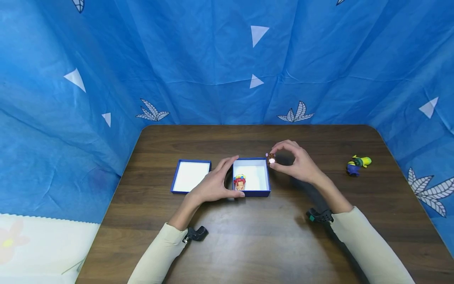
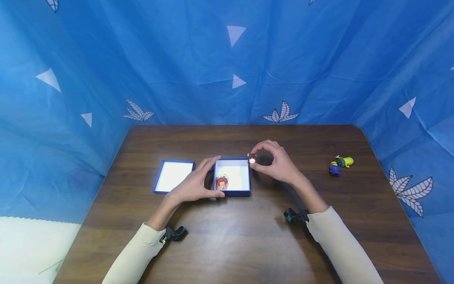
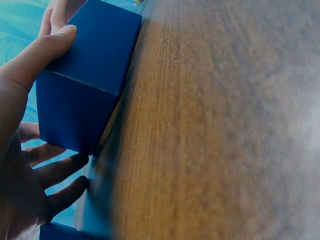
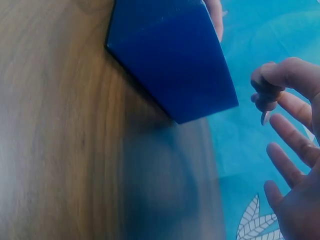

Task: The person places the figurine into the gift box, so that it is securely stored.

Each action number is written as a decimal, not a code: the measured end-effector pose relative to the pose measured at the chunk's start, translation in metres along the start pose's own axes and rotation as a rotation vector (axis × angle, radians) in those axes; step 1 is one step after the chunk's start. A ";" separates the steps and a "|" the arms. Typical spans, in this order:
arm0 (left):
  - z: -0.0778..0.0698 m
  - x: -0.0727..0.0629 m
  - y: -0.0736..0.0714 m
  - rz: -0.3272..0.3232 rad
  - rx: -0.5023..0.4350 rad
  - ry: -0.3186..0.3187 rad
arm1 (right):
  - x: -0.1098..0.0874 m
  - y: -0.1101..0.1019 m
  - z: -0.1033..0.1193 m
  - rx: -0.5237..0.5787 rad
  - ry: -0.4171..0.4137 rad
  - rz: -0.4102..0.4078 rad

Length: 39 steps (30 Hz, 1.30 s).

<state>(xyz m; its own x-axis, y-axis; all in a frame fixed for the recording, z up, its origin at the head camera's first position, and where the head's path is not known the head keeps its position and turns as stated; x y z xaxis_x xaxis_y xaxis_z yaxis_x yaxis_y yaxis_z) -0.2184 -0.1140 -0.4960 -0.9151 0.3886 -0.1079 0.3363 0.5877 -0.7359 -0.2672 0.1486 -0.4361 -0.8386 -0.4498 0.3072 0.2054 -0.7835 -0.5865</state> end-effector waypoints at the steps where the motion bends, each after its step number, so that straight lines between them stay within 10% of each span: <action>1: 0.000 0.000 0.000 -0.001 0.000 0.002 | 0.001 0.002 0.001 -0.002 -0.001 0.005; 39: -0.001 0.000 0.001 0.005 0.005 0.002 | 0.004 0.071 0.017 -0.054 0.036 0.252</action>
<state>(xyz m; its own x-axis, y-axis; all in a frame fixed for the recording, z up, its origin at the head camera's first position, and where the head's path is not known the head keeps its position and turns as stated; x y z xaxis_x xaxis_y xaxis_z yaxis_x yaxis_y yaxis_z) -0.2184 -0.1129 -0.4959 -0.9130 0.3928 -0.1106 0.3399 0.5822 -0.7386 -0.2471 0.0836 -0.4641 -0.7820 -0.6117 0.1195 0.3842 -0.6242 -0.6802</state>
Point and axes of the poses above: each hand's wrist, its own x-axis towards the middle knuckle, its own y-axis out of the palm, z = x × y, the point moved 8 cm from there along x, towards the middle knuckle, and after that the axes turned 5 degrees about -y, right-handed, at the moved point
